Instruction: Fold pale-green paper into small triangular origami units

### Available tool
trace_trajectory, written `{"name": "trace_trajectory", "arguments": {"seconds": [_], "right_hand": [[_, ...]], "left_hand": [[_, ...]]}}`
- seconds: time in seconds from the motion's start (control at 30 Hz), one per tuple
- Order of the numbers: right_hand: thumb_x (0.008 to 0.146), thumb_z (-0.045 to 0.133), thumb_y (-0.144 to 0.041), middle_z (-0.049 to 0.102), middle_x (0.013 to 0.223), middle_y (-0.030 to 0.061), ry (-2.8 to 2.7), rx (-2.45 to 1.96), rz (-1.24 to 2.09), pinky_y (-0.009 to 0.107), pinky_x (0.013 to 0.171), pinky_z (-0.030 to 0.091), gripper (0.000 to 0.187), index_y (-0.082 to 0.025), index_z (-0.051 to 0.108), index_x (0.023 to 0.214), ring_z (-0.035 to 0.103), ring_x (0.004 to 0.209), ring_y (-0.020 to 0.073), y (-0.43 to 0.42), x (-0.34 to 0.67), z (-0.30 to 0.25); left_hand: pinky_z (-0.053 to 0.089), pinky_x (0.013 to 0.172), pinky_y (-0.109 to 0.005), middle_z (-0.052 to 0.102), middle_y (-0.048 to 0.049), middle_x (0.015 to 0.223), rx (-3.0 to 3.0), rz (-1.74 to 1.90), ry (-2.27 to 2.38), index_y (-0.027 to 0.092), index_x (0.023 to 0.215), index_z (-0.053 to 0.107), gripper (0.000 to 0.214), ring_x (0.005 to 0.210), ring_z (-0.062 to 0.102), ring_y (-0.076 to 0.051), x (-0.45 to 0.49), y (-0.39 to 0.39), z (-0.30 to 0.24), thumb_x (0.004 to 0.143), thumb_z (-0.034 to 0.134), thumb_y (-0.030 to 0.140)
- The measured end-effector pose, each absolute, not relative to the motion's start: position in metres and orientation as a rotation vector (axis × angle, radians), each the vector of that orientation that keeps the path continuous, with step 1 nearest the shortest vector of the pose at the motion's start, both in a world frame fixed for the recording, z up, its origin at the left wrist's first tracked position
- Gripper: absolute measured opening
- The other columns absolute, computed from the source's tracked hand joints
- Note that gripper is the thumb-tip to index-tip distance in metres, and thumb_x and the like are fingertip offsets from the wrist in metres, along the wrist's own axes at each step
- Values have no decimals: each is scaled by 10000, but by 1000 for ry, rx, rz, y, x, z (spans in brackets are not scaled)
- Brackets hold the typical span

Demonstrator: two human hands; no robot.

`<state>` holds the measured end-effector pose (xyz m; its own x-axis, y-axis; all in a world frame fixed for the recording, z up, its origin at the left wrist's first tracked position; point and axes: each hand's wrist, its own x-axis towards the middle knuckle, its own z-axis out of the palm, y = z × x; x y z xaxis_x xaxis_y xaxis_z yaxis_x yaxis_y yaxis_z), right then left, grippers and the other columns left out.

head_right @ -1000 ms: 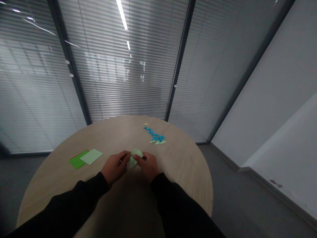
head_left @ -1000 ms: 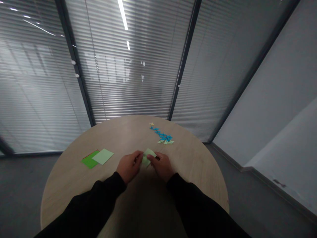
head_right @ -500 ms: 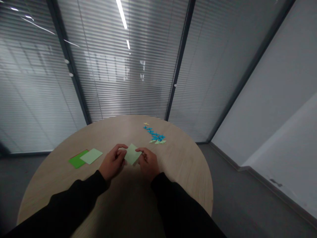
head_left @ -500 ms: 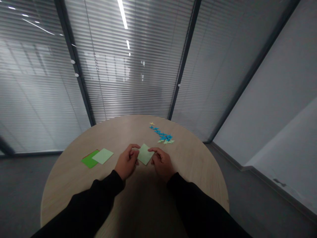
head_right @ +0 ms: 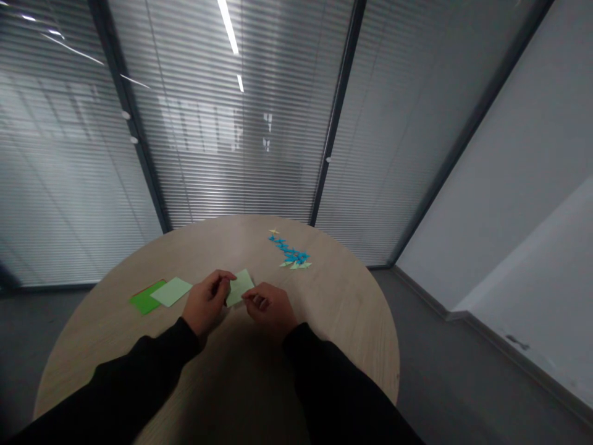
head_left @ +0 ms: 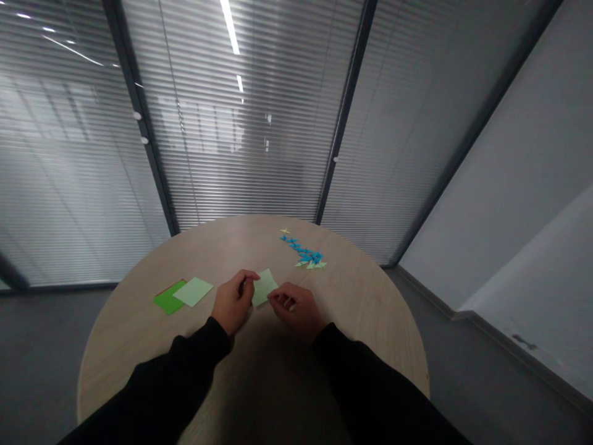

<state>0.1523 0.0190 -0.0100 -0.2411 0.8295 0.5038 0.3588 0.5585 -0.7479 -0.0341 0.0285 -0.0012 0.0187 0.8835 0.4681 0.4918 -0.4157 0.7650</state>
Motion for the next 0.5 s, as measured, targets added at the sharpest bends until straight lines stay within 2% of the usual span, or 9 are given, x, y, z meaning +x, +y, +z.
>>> {"name": "trace_trajectory", "arguments": {"seconds": [0.07, 0.17, 0.23, 0.5], "right_hand": [[808, 645, -260, 650, 738, 9, -1869, -1007, 599, 234, 563, 461, 171, -195, 734, 939, 534, 567, 107, 19, 153, -10], [786, 686, -282, 669, 737, 2, -1817, -1065, 658, 231, 547, 473, 395, -201, 679, 1173, 557, 563, 114, 20, 154, -10], [775, 696, -288, 687, 767, 13, -1793, -1062, 672, 230, 552, 483, 458, -193, 658, 1221, 584, 595, 122, 21, 156, -10], [793, 692, -307, 736, 904, 55, -1811, -1014, 666, 248, 582, 513, 302, -194, 728, 1070, 643, 647, 138, 23, 157, -13]], "left_hand": [[393, 506, -243, 542, 49, 530, 1810, 1373, 1343, 191, 976, 638, 241, 479, 553, -143, -33, 29, -1, 932, 448, 333], [428, 506, -246, 572, 49, 538, 1663, 1388, 1241, 190, 974, 623, 227, 470, 579, -143, -31, 30, -1, 914, 481, 357], [433, 499, -245, 574, 52, 544, 1595, 1395, 1203, 188, 960, 618, 220, 461, 581, -138, -31, 30, -1, 897, 506, 367], [465, 478, -244, 603, 39, 605, 1399, 1390, 1087, 169, 930, 603, 239, 474, 608, -131, -29, 32, 1, 845, 576, 391]]}}
